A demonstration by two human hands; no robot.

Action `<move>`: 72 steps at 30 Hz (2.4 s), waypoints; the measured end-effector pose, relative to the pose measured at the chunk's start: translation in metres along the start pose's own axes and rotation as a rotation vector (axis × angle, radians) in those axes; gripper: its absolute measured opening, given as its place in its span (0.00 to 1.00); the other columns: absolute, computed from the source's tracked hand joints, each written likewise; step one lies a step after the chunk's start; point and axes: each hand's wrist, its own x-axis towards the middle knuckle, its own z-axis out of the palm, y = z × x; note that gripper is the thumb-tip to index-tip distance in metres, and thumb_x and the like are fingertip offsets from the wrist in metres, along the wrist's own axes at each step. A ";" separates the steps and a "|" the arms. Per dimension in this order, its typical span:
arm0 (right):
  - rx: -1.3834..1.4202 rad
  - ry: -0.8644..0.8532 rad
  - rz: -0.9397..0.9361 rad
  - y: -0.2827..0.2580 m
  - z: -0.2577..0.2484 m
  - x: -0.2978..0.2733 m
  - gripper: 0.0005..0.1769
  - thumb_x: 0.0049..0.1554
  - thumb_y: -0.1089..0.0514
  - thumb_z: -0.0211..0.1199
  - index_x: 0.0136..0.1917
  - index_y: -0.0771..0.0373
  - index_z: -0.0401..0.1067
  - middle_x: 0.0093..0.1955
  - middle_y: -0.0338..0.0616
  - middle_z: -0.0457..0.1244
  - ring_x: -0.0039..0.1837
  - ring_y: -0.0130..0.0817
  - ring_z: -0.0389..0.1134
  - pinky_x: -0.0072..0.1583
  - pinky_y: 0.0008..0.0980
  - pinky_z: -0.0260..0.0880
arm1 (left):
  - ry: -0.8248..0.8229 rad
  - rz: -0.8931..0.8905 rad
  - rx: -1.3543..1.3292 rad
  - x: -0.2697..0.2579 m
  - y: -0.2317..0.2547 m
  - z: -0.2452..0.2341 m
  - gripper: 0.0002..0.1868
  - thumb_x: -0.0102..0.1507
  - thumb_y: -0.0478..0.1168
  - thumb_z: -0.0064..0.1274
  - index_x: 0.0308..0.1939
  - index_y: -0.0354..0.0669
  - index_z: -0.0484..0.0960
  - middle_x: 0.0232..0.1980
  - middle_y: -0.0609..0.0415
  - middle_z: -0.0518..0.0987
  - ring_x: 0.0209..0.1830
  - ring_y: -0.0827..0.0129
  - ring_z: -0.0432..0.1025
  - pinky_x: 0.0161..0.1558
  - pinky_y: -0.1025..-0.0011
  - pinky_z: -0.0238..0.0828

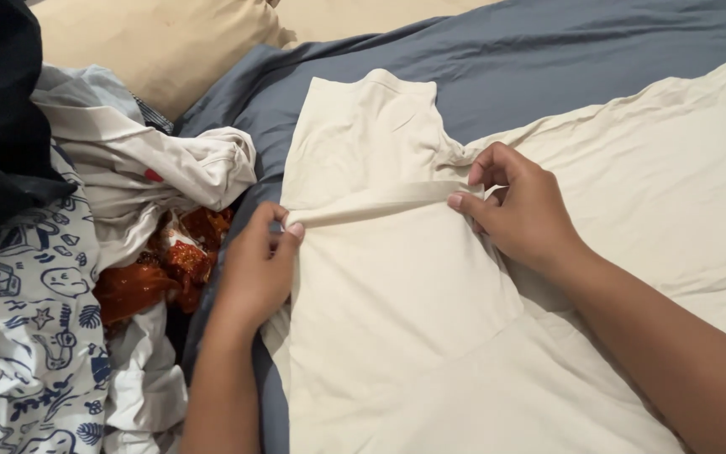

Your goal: The person is ironing a beige t-shirt on a bed, moving the iron across the fabric and adjusting the shirt to reach different areas.

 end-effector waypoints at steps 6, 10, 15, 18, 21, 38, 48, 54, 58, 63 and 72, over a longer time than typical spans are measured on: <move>-0.384 -0.038 0.131 0.002 0.000 -0.007 0.18 0.52 0.57 0.75 0.55 0.47 0.77 0.48 0.35 0.74 0.44 0.30 0.76 0.49 0.29 0.71 | 0.026 -0.075 -0.075 0.005 -0.011 0.006 0.11 0.71 0.45 0.54 0.52 0.42 0.78 0.42 0.37 0.88 0.23 0.57 0.81 0.22 0.66 0.80; -0.444 -0.113 0.189 -0.029 -0.019 -0.024 0.25 0.55 0.53 0.73 0.66 0.45 0.76 0.61 0.39 0.73 0.55 0.36 0.77 0.55 0.35 0.73 | 0.022 -0.118 -0.161 0.001 -0.016 0.006 0.19 0.69 0.50 0.60 0.51 0.38 0.78 0.35 0.39 0.87 0.18 0.58 0.79 0.19 0.64 0.81; -0.699 -0.378 -0.024 -0.049 -0.076 -0.074 0.36 0.56 0.50 0.70 0.75 0.56 0.67 0.75 0.58 0.62 0.69 0.58 0.72 0.65 0.57 0.77 | -0.066 -0.221 -0.503 -0.019 -0.037 0.002 0.28 0.70 0.52 0.54 0.60 0.27 0.78 0.37 0.42 0.83 0.27 0.62 0.80 0.29 0.67 0.82; -0.972 -0.543 0.019 -0.003 -0.129 -0.114 0.35 0.60 0.36 0.62 0.78 0.37 0.59 0.85 0.25 0.48 0.80 0.28 0.58 0.75 0.41 0.69 | -0.083 -0.143 -0.610 -0.073 -0.019 -0.019 0.27 0.68 0.48 0.52 0.59 0.24 0.80 0.43 0.38 0.83 0.35 0.60 0.76 0.40 0.67 0.75; -1.171 -0.555 -0.145 0.059 -0.194 -0.157 0.36 0.60 0.27 0.56 0.77 0.36 0.58 0.85 0.30 0.48 0.84 0.36 0.50 0.80 0.48 0.58 | 0.031 -0.250 -0.535 -0.126 -0.009 -0.023 0.23 0.67 0.38 0.53 0.65 0.33 0.78 0.45 0.33 0.88 0.42 0.51 0.82 0.44 0.60 0.83; -1.490 -0.400 -0.179 0.230 -0.316 -0.182 0.57 0.46 0.14 0.69 0.80 0.18 0.45 0.80 0.19 0.52 0.89 0.34 0.45 0.88 0.52 0.52 | 0.076 -0.046 -0.196 -0.224 -0.053 -0.002 0.14 0.69 0.43 0.52 0.51 0.42 0.89 0.30 0.55 0.83 0.26 0.72 0.70 0.32 0.74 0.67; -1.431 -0.566 0.069 0.205 -0.308 -0.180 0.45 0.55 0.17 0.65 0.79 0.10 0.46 0.83 0.13 0.47 0.86 0.16 0.51 0.86 0.36 0.59 | 0.273 0.015 0.127 -0.234 -0.031 0.010 0.14 0.68 0.50 0.48 0.52 0.56 0.84 0.30 0.55 0.89 0.25 0.63 0.78 0.34 0.63 0.71; -1.425 -0.653 0.080 0.186 -0.310 -0.180 0.44 0.58 0.20 0.62 0.80 0.12 0.44 0.84 0.10 0.44 0.85 0.14 0.52 0.83 0.29 0.62 | 0.185 -0.154 0.263 -0.238 -0.025 -0.002 0.29 0.54 0.59 0.73 0.58 0.65 0.83 0.33 0.62 0.89 0.29 0.74 0.80 0.36 0.73 0.75; -1.484 -0.690 0.147 0.158 -0.300 -0.187 0.42 0.61 0.19 0.58 0.81 0.14 0.41 0.85 0.09 0.42 0.85 0.13 0.50 0.85 0.30 0.59 | 0.212 -0.052 0.314 -0.238 -0.027 -0.007 0.45 0.54 0.61 0.73 0.73 0.69 0.71 0.21 0.63 0.82 0.19 0.73 0.70 0.28 0.71 0.61; -1.351 -0.641 0.091 0.149 -0.303 -0.193 0.41 0.59 0.23 0.63 0.80 0.17 0.49 0.83 0.09 0.47 0.82 0.15 0.57 0.79 0.27 0.66 | 0.175 -0.070 0.386 -0.236 -0.059 0.000 0.61 0.51 0.66 0.75 0.82 0.66 0.57 0.21 0.63 0.80 0.19 0.73 0.73 0.28 0.76 0.67; -1.363 -0.745 0.158 0.125 -0.302 -0.197 0.38 0.64 0.20 0.55 0.82 0.15 0.44 0.87 0.11 0.39 0.87 0.17 0.47 0.85 0.33 0.55 | 0.271 0.126 0.045 -0.217 -0.154 0.026 0.72 0.42 0.39 0.84 0.83 0.48 0.51 0.14 0.58 0.81 0.11 0.74 0.72 0.20 0.80 0.66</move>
